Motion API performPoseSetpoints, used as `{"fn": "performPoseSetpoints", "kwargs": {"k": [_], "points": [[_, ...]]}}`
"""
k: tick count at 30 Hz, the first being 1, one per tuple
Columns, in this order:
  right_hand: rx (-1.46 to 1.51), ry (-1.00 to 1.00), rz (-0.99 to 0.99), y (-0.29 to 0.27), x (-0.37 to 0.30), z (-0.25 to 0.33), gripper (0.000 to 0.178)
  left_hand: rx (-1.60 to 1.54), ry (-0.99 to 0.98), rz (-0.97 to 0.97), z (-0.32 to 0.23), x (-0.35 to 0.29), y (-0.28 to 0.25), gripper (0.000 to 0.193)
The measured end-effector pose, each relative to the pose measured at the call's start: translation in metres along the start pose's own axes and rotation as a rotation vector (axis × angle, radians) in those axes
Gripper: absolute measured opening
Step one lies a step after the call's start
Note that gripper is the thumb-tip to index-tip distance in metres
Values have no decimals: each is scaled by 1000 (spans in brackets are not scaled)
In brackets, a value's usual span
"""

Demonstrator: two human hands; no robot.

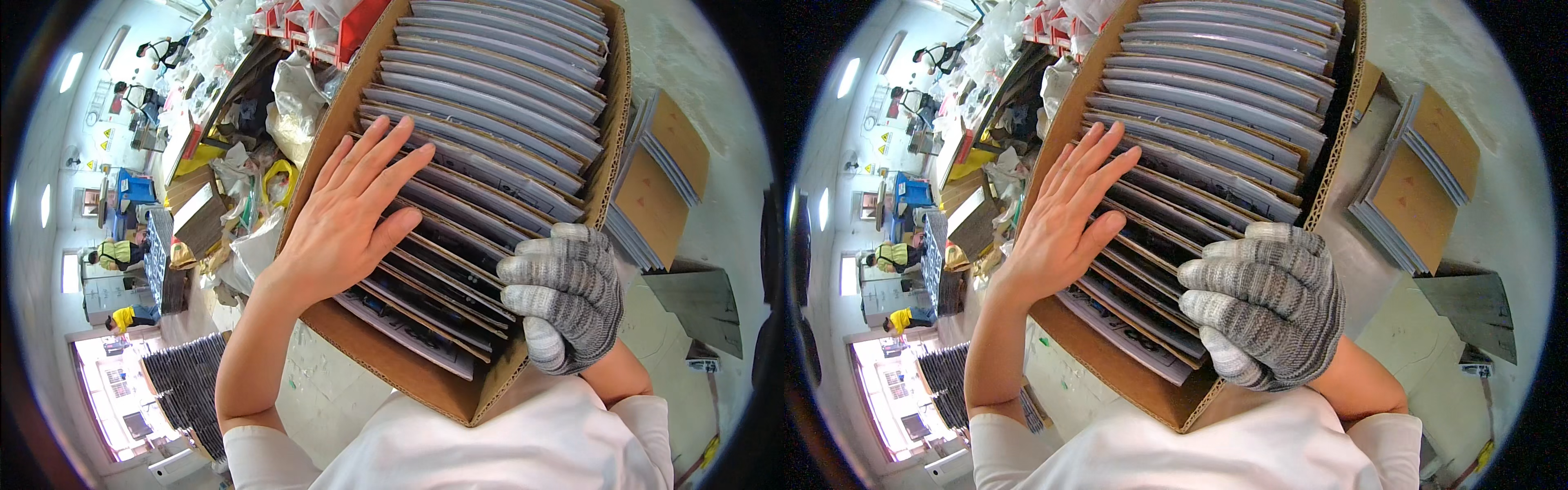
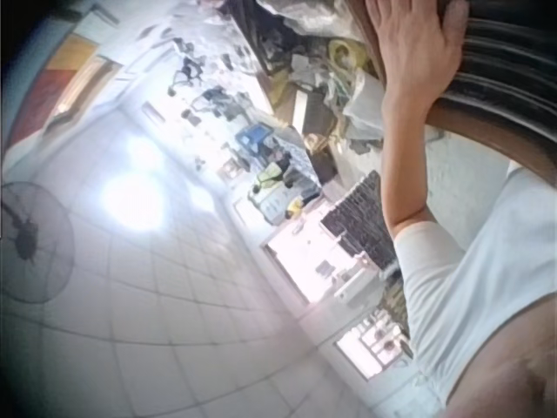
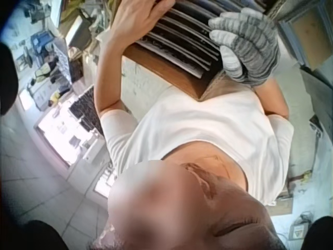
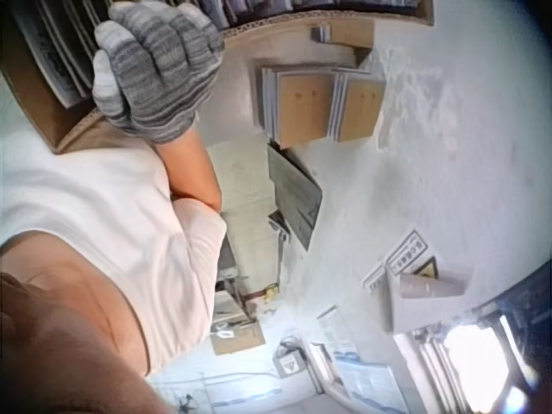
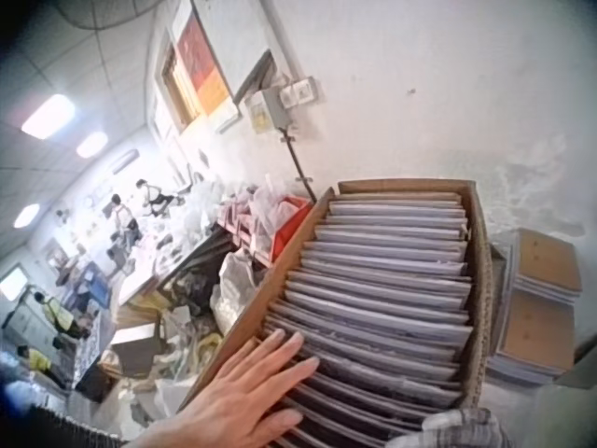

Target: The person assembles a cardboard box and packs multiple flat packaged items into it. They arrange the items vertically, add cardboard dividers, and continue filling the box with more packages.

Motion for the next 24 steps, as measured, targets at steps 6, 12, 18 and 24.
{"fn": "performPoseSetpoints", "kwargs": {"k": [6,12,18,24], "points": [[-45,-95,15,-3,8,0,16,-77,73,-126,-10,-12,-30,22],[-20,-104,30,-3,8,1,17,-167,-119,-30,-20,-48,-22,31],[-4,-88,25,-4,7,-5,16,-238,-108,-24,-16,-57,-16,42],[-27,8,-21,-1,6,0,19,-163,-130,-103,-20,-62,-17,45]]}}
Point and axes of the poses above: each hand's wrist, its own x-axis towards the middle knuckle, its own y-axis out of the palm, z = x × y, the point moved 5 cm from there along x, towards the middle knuckle, and after that the axes turned 4 degrees about y, right-handed, at the moved point
